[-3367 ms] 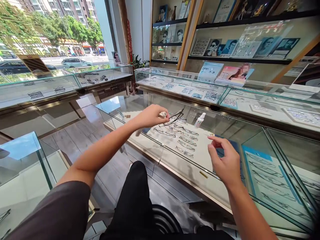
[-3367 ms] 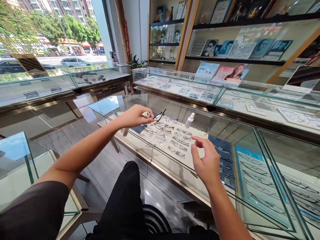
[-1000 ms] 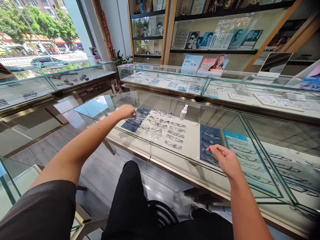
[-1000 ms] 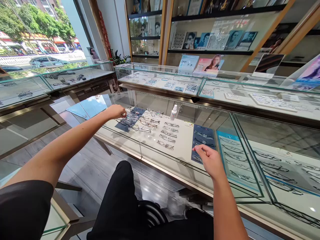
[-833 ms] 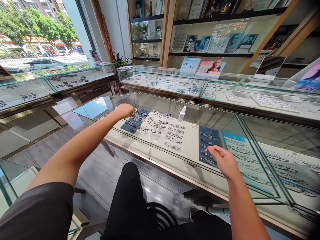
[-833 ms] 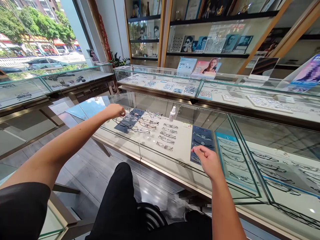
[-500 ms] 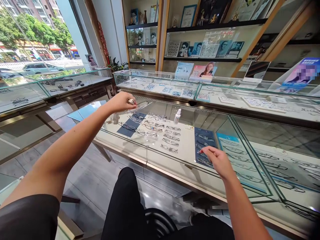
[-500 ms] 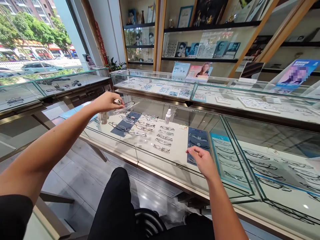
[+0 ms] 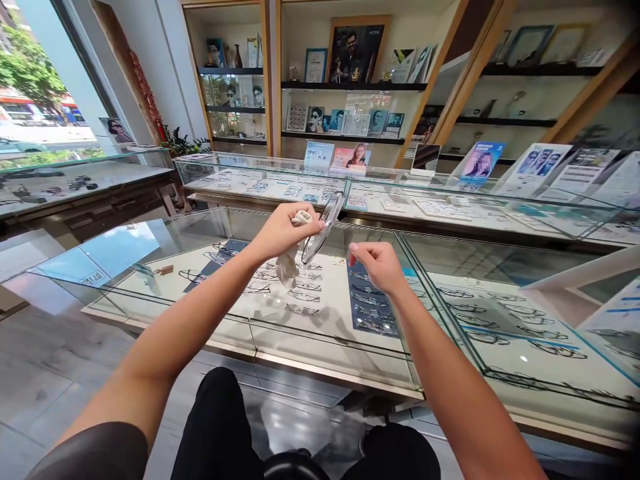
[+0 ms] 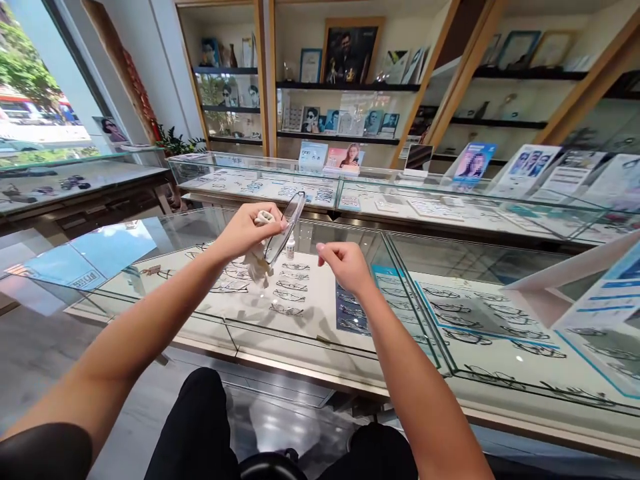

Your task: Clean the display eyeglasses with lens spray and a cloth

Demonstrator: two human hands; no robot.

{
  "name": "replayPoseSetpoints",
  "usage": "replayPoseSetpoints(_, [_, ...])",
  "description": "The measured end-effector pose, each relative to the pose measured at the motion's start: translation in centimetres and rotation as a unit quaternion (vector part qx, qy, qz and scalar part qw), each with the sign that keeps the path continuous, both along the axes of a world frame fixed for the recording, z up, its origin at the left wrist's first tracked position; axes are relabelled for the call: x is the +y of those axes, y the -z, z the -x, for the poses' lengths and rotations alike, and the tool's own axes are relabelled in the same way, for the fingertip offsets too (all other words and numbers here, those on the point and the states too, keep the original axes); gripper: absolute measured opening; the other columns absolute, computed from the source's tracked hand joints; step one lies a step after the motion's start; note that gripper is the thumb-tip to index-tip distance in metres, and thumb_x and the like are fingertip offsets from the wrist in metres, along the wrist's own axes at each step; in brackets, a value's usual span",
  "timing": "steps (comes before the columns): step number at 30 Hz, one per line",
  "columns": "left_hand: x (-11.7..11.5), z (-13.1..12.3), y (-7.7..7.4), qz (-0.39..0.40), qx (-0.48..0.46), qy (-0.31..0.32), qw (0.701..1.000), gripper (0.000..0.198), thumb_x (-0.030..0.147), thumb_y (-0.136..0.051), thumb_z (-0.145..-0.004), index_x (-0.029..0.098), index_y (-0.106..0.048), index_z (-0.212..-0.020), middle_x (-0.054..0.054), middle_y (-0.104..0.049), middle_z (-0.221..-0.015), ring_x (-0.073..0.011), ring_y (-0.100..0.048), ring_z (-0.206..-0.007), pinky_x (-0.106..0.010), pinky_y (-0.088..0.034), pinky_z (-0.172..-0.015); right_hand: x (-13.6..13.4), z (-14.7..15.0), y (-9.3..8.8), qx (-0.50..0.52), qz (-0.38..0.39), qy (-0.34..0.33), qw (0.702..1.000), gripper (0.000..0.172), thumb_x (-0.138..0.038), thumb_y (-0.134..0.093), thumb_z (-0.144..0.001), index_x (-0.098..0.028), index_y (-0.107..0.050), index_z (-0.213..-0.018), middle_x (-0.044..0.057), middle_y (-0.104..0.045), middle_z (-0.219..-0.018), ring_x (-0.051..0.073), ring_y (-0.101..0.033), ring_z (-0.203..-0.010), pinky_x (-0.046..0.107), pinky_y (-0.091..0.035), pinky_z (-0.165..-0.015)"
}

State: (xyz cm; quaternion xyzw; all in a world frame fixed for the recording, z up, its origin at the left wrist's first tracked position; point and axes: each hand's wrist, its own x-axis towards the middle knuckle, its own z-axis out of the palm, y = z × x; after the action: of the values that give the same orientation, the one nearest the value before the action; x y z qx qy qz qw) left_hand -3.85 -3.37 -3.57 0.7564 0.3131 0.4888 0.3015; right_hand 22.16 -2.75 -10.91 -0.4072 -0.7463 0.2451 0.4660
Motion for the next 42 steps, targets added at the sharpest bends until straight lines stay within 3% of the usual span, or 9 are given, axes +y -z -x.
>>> replayPoseSetpoints(6, [3.2, -3.8, 4.2, 0.0, -0.049, -0.003, 0.999, 0.036, 0.048, -0.079, -0.082, 0.019, -0.06, -0.071, 0.003, -0.052, -0.064, -0.011, -0.039, -0.059, -0.026, -0.03, -0.058, 3.8, 1.7, 0.0, 0.046, -0.072, 0.047, 0.995, 0.064, -0.072, -0.061, -0.094, -0.021, -0.064, -0.056, -0.002, -0.043, -0.052, 0.013, -0.036, -0.055, 0.033, -0.027, -0.06])
replayPoseSetpoints(11, [4.8, -4.7, 7.2, -0.005, -0.065, -0.047, 0.997, 0.035, 0.049, -0.076, -0.084, 0.02, -0.061, -0.072, 0.002, -0.055, -0.066, -0.0117, -0.041, -0.06, -0.026, -0.032, -0.058, 4.2, 2.3, 1.4, 0.144, -0.013, -0.025, 0.989, 0.057, -0.075, -0.069, -0.087, -0.021, -0.068, -0.067, -0.004, -0.042, -0.055, 0.012, -0.03, -0.054, 0.031, -0.023, -0.056])
replayPoseSetpoints(14, [4.9, -4.8, 8.5, -0.001, -0.094, -0.068, 0.993, 0.036, 0.051, -0.076, -0.085, 0.02, -0.062, -0.074, 0.001, -0.059, -0.069, -0.012, -0.044, -0.062, -0.026, -0.035, -0.06, 3.4, 2.7, 2.0, 0.147, 0.048, -0.056, 0.986, 0.049, -0.069, -0.079, -0.083, -0.022, -0.068, -0.079, -0.008, -0.035, -0.052, 0.01, -0.021, -0.051, 0.03, -0.016, -0.053])
replayPoseSetpoints(19, [4.6, -4.6, 9.5, 0.007, -0.107, -0.094, 0.99, 0.038, 0.053, -0.077, -0.088, 0.019, -0.064, -0.075, 0.002, -0.056, -0.066, -0.0113, -0.043, -0.06, -0.026, -0.034, -0.058, 2.5, 3.2, 2.5, 0.136, 0.093, -0.058, 0.985, 0.043, -0.063, -0.082, -0.084, -0.023, -0.065, -0.085, -0.012, -0.029, -0.05, 0.008, -0.017, -0.05, 0.028, -0.014, -0.052])
replayPoseSetpoints(28, [4.3, -4.3, 9.8, -0.011, -0.063, -0.057, 0.996, 0.032, 0.05, -0.076, -0.092, 0.02, -0.07, -0.084, 0.001, -0.065, -0.073, -0.0106, -0.047, -0.059, -0.026, -0.037, -0.057, 2.8, 2.7, 2.6, 0.166, 0.075, -0.028, 0.983, 0.034, -0.052, -0.078, -0.083, -0.023, -0.062, -0.079, -0.011, -0.029, -0.052, 0.009, -0.018, -0.051, 0.028, -0.017, -0.053])
replayPoseSetpoints(32, [4.5, -4.1, 9.8, -0.013, -0.058, -0.079, 0.995, 0.031, 0.049, -0.073, -0.094, 0.02, -0.07, -0.085, 0.002, -0.062, -0.069, -0.0111, -0.045, -0.056, -0.026, -0.035, -0.055, 3.1, 2.5, 2.9, 0.159, 0.025, 0.048, 0.986, 0.025, -0.045, -0.072, -0.087, -0.023, -0.062, -0.08, -0.011, -0.03, -0.054, 0.01, -0.023, -0.052, 0.028, -0.023, -0.054])
replayPoseSetpoints(36, [4.6, -3.9, 9.8, -0.023, -0.037, -0.11, 0.993, 0.031, 0.05, -0.068, -0.098, 0.021, -0.072, -0.088, 0.001, -0.059, -0.067, -0.0123, -0.045, -0.058, -0.026, -0.035, -0.056, 3.1, 1.7, 2.9, 0.089, -0.107, 0.244, 0.96, 0.019, -0.04, -0.062, -0.097, -0.023, -0.064, -0.089, -0.009, -0.039, -0.057, 0.013, -0.037, -0.054, 0.03, -0.033, -0.062])
replayPoseSetpoints(38, [4.7, -3.8, 9.9, -0.024, -0.02, -0.105, 0.994, 0.031, 0.05, -0.067, -0.098, 0.021, -0.071, -0.09, 0.002, -0.059, -0.067, -0.0125, -0.046, -0.058, -0.026, -0.035, -0.057, 3.1, 1.4, 2.9, 0.046, -0.151, 0.309, 0.938, 0.02, -0.041, -0.058, -0.101, -0.023, -0.066, -0.096, -0.006, -0.052, -0.061, 0.015, -0.046, -0.058, 0.032, -0.038, -0.067])
replayPoseSetpoints(42, [5.0, -3.8, 10.2, -0.004, -0.008, -0.075, 0.997, 0.033, 0.053, -0.066, -0.1, 0.022, -0.068, -0.09, 0.004, -0.057, -0.065, -0.0116, -0.044, -0.055, -0.026, -0.034, -0.055, 3.3, 1.1, 2.9, 0.045, -0.205, 0.316, 0.925, 0.029, -0.043, -0.057, -0.102, -0.024, -0.063, -0.124, 0.008, -0.076, -0.103, 0.025, -0.067, -0.089, 0.04, -0.051, -0.08])
